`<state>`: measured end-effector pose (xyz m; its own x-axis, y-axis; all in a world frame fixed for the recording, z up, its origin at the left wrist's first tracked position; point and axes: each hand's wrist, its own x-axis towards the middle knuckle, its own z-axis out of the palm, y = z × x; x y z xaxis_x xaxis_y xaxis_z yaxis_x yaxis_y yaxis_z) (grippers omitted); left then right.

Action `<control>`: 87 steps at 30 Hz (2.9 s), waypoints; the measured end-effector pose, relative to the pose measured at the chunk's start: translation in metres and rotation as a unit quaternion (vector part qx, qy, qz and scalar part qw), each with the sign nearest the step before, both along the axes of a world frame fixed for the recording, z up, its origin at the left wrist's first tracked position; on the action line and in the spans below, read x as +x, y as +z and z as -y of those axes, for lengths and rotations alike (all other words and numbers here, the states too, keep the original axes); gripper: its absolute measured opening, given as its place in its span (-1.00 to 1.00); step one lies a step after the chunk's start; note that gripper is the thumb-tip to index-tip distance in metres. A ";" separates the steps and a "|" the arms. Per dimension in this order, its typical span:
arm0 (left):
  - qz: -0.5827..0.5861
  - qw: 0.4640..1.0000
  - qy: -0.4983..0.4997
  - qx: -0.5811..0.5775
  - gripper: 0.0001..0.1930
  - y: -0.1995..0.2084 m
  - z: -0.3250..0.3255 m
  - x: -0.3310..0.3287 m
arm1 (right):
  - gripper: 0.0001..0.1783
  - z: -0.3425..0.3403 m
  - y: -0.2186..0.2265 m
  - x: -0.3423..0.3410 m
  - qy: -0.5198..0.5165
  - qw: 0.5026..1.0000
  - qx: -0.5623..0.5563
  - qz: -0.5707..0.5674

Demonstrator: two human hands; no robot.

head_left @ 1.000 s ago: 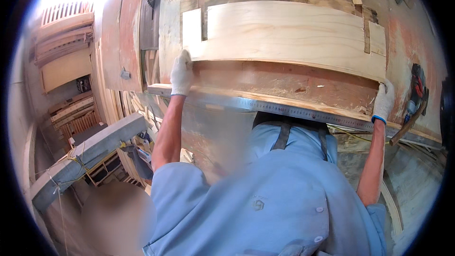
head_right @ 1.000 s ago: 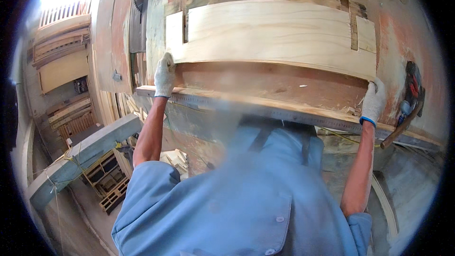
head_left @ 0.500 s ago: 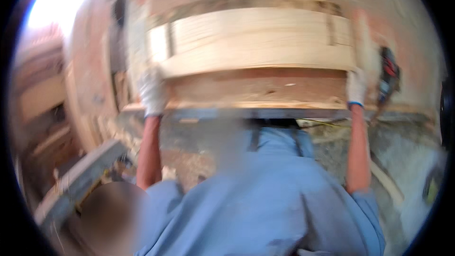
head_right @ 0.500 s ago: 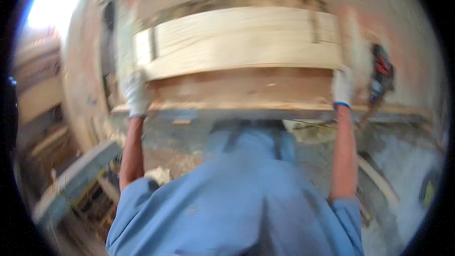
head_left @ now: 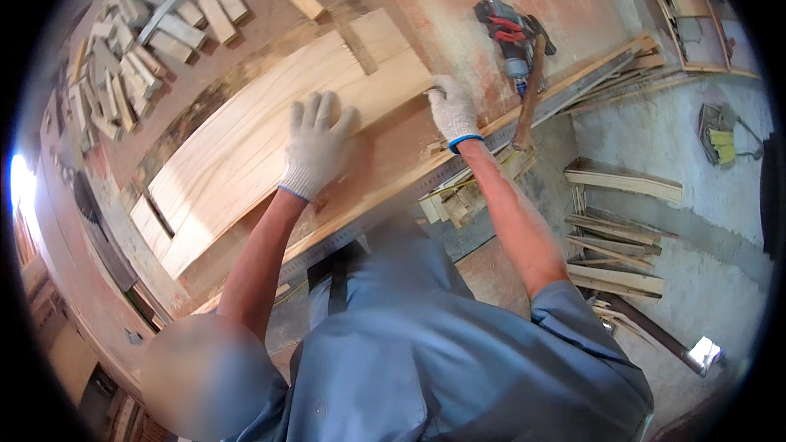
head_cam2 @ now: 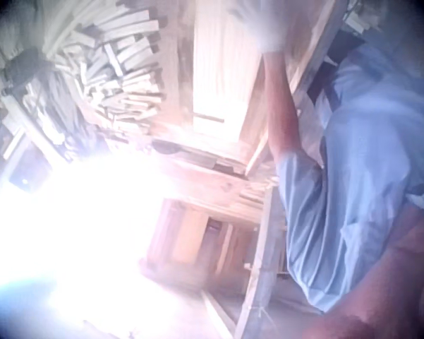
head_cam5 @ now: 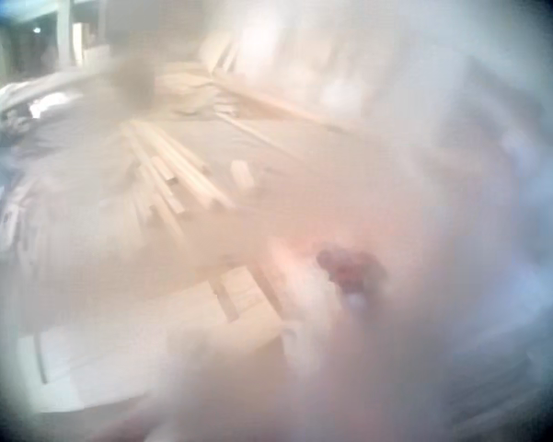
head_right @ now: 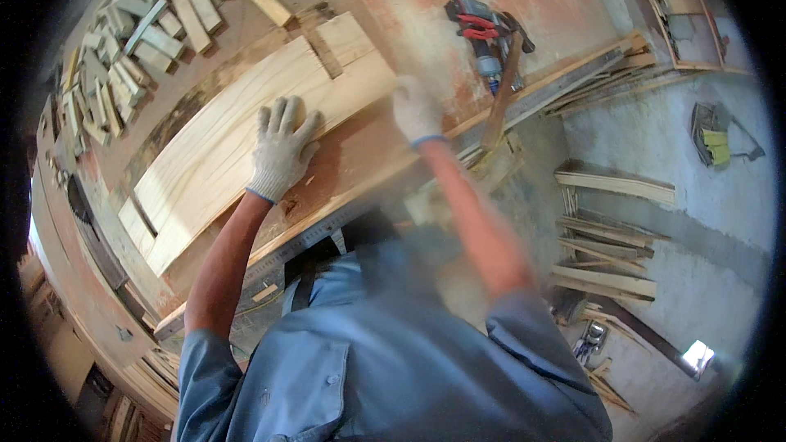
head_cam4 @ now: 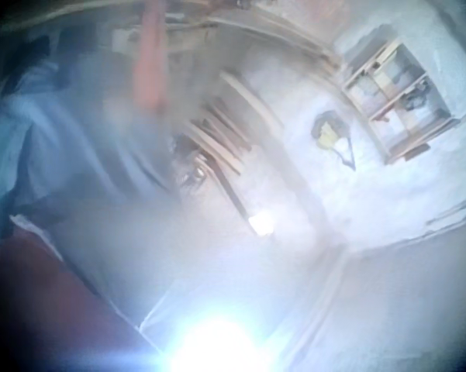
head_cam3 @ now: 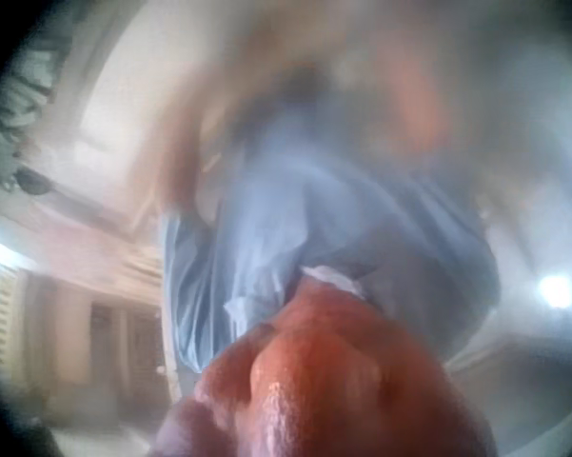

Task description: The person assembles a wooden structure by nailing pieces together using a nail gun, hammer, and pliers. They repeatedly adjust and secure wooden boards on a workbench, occasionally flipping the assembly to work on different sides.

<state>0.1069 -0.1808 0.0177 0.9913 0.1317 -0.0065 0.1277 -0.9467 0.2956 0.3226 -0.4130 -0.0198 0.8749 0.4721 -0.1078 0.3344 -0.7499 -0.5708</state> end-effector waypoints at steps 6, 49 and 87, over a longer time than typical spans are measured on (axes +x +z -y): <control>-0.025 0.999 -0.019 0.034 -0.37 -0.004 0.001 0.002 | -0.55 0.020 0.067 0.053 0.007 0.986 -0.058 0.155; 0.046 0.999 0.003 -0.007 -0.44 -0.016 -0.004 -0.006 | -0.79 -0.045 0.162 0.029 0.100 0.876 0.067 -0.468; 0.121 0.989 0.060 -0.054 -0.44 -0.034 -0.011 -0.051 | -0.81 -0.004 0.180 -0.023 -0.045 0.913 0.017 -0.405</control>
